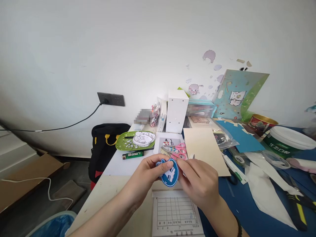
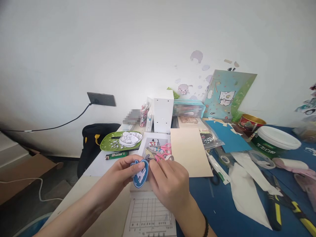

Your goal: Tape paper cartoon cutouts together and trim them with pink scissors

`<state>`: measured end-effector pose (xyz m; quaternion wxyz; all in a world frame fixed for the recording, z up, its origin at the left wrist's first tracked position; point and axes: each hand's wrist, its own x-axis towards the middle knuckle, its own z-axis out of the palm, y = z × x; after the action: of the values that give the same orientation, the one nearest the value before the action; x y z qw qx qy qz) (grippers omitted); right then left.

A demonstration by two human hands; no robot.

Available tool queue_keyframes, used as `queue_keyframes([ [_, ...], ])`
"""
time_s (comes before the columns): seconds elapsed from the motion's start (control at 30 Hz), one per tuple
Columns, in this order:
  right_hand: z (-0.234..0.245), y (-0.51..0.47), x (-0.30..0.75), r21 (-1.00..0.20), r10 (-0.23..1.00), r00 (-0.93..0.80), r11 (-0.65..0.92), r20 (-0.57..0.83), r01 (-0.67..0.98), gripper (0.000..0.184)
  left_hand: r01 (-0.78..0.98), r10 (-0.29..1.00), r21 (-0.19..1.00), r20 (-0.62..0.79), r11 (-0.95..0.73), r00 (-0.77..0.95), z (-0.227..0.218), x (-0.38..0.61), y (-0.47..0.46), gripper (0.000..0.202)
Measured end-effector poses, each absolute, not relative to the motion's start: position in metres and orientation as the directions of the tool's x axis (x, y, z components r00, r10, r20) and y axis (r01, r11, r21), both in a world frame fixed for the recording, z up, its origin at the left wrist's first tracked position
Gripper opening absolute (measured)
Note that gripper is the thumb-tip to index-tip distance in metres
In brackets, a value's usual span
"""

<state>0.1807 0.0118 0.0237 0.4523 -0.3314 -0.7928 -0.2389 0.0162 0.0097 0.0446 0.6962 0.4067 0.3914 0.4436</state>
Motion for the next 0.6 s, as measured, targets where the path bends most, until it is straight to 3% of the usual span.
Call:
queue_keyframes([
  [0.17,0.0241,0.0121,0.1792,-0.104,0.410,-0.315,0.733,0.856,0.672,0.007,-0.280,0.933,0.923,-0.170,0.264,0.319,0.0422,0.0164,0.0109,0.020],
  [0.3,0.0273,0.0103,0.1789,-0.372,0.560,-0.261,0.766,0.786,0.524,0.009,-0.287,0.928,0.917,-0.180,0.278,0.325,0.0421,0.0163,0.0111,0.020],
  [0.43,0.0298,0.0071,0.1785,-0.603,0.709,-0.213,0.691,0.672,0.398,0.017,-0.316,0.927,0.906,-0.171,0.281,0.333,0.0432,0.0166,0.0115,0.019],
  [0.6,0.0262,0.0034,0.1745,-0.647,0.735,-0.182,0.667,0.654,0.369,0.034,-0.366,0.933,0.887,-0.167,0.283,0.318,0.0436,0.0160,0.0124,0.016],
])
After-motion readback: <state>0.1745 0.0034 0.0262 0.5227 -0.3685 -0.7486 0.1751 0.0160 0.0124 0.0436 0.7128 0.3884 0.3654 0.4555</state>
